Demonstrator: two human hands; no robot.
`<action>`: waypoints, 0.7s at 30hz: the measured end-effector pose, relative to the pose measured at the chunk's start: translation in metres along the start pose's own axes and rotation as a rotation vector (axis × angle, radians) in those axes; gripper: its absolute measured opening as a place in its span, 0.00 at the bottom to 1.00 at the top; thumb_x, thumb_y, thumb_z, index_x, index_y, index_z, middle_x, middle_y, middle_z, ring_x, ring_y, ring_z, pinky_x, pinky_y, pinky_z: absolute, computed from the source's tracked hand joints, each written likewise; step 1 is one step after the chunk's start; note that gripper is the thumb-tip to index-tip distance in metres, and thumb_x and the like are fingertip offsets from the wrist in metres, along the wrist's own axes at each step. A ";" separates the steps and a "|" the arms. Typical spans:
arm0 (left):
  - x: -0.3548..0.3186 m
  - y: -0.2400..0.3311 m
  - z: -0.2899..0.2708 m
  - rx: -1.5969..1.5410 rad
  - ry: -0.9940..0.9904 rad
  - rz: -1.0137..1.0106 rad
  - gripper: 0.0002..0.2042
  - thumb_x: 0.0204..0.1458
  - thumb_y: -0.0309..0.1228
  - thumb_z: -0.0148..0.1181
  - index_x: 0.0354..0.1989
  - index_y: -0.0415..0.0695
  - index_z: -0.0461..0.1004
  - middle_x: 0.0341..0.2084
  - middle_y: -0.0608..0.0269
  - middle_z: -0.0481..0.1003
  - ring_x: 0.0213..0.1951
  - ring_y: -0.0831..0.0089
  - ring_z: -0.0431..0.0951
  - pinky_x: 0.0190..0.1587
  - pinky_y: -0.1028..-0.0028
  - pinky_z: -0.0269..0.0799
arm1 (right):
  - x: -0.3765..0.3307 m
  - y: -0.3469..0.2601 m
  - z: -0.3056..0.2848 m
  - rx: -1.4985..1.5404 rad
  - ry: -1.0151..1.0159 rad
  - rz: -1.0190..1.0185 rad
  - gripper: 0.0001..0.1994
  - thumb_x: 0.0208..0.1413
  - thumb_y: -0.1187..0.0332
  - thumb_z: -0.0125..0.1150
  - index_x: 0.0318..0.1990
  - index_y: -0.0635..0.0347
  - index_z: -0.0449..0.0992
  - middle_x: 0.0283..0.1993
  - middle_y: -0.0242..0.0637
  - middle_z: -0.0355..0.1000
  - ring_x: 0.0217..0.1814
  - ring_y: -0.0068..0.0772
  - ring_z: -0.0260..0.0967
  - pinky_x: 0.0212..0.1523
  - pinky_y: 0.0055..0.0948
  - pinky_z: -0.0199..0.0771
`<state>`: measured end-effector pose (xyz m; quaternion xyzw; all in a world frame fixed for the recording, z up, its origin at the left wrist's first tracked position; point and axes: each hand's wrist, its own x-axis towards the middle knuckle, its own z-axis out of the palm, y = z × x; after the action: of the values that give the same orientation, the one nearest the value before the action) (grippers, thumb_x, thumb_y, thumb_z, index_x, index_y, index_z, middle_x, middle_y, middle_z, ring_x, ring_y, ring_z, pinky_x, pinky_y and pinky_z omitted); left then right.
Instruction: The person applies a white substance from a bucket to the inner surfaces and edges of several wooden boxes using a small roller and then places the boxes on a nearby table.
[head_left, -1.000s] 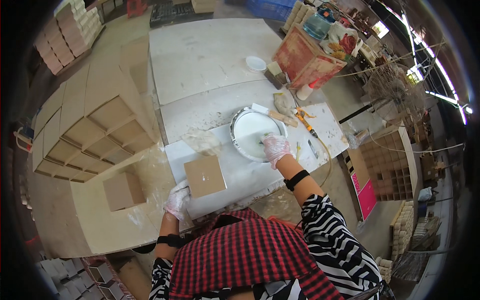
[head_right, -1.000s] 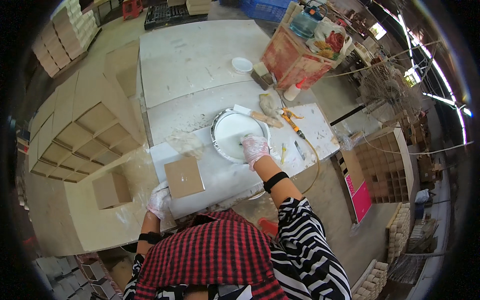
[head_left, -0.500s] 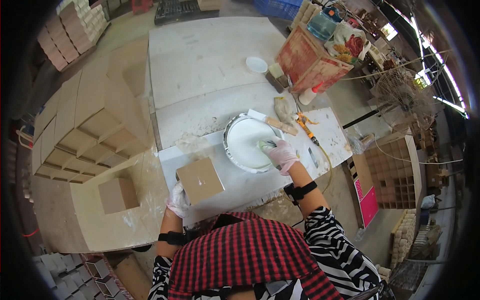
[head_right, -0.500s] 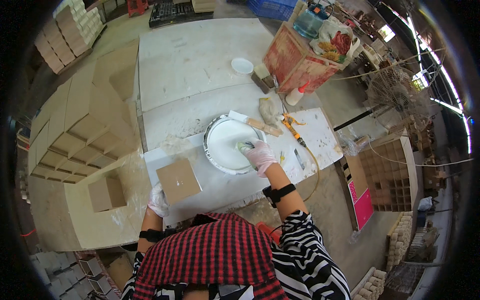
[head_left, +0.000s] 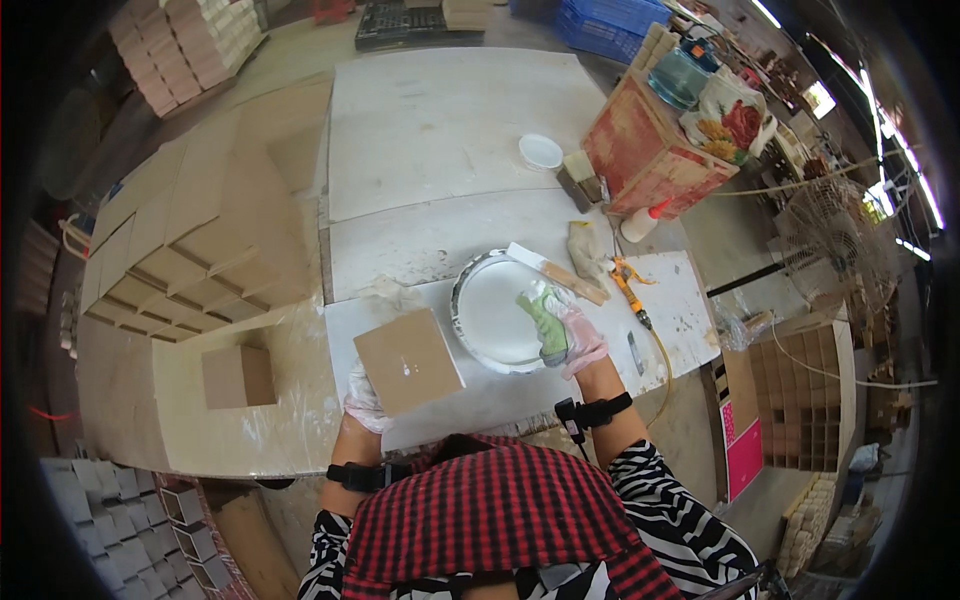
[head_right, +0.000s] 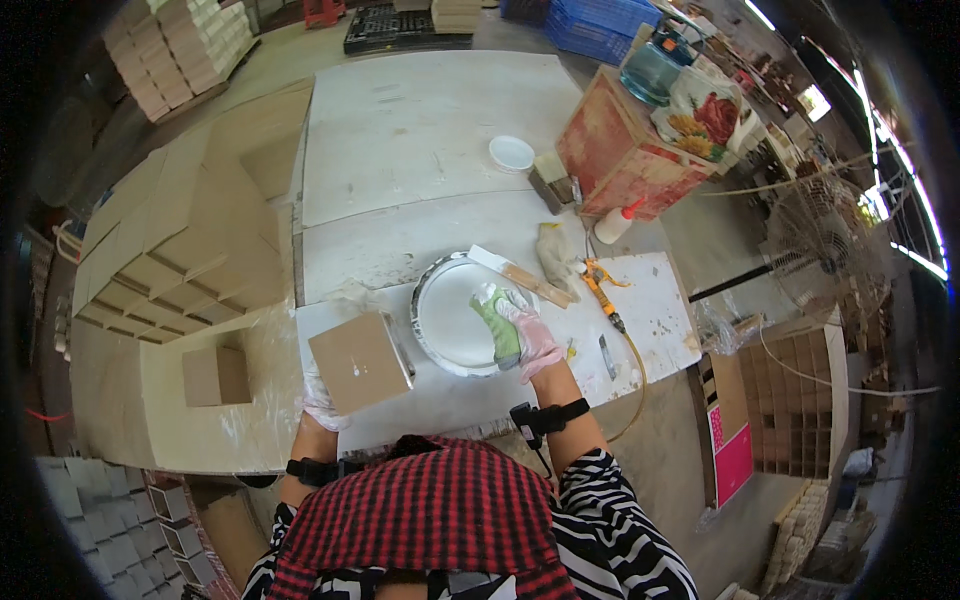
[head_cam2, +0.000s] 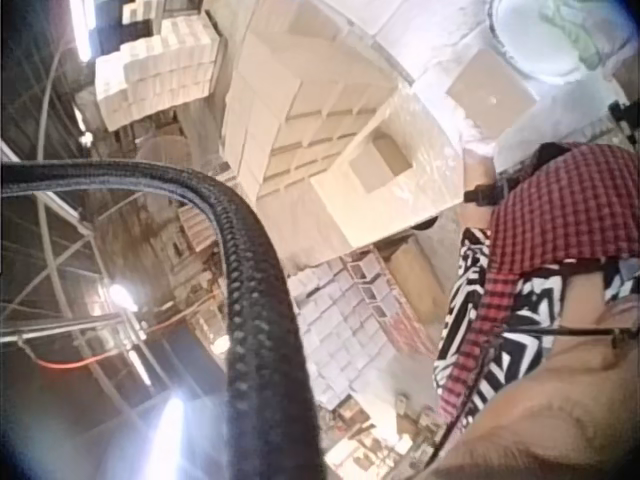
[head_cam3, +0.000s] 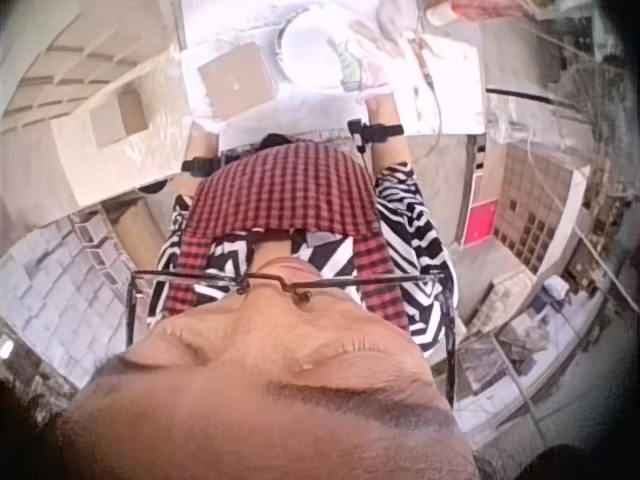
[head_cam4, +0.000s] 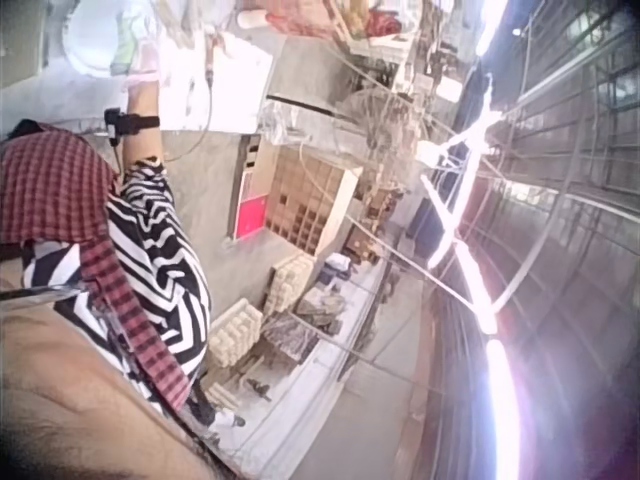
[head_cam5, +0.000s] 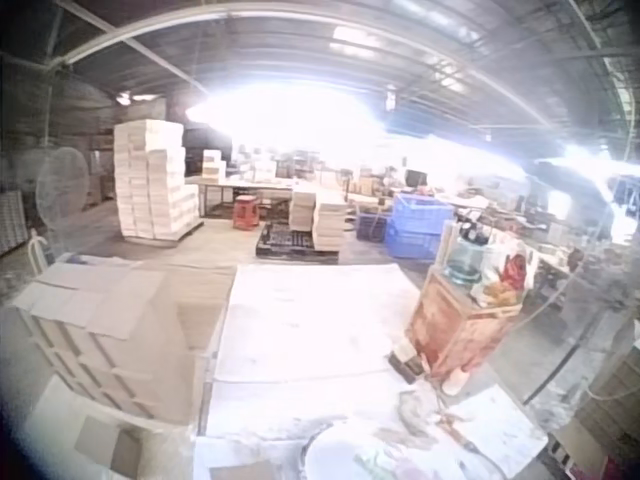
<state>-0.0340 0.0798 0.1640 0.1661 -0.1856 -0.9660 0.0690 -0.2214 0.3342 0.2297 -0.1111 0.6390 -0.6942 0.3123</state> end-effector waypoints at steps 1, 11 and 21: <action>0.000 0.000 0.005 0.001 -0.005 -0.004 0.19 0.55 0.36 0.47 0.53 0.41 0.65 0.45 0.59 0.71 0.45 0.68 0.74 0.47 0.69 0.72 | 0.004 0.007 -0.003 -0.121 -0.024 -0.099 0.20 0.56 0.65 0.53 0.54 0.64 0.65 0.53 0.38 0.67 0.54 0.27 0.64 0.51 0.22 0.65; -0.009 0.008 0.048 -0.009 -0.085 -0.070 0.19 0.56 0.36 0.45 0.54 0.41 0.63 0.46 0.58 0.71 0.45 0.68 0.73 0.47 0.69 0.71 | -0.008 -0.037 0.073 -0.629 -0.220 -0.468 0.15 0.49 0.64 0.59 0.45 0.54 0.72 0.42 0.38 0.72 0.42 0.31 0.71 0.41 0.29 0.70; -0.015 0.030 0.055 0.057 -0.200 -0.058 0.19 0.58 0.37 0.42 0.55 0.42 0.62 0.46 0.58 0.71 0.45 0.68 0.73 0.48 0.69 0.71 | 0.012 -0.054 0.141 -1.489 -0.251 -1.086 0.13 0.46 0.65 0.52 0.42 0.41 0.71 0.34 0.35 0.69 0.33 0.34 0.70 0.31 0.33 0.72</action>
<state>-0.0367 0.0733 0.2281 0.0762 -0.2139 -0.9737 0.0174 -0.1687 0.2114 0.3009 -0.6409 0.7418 -0.1390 -0.1405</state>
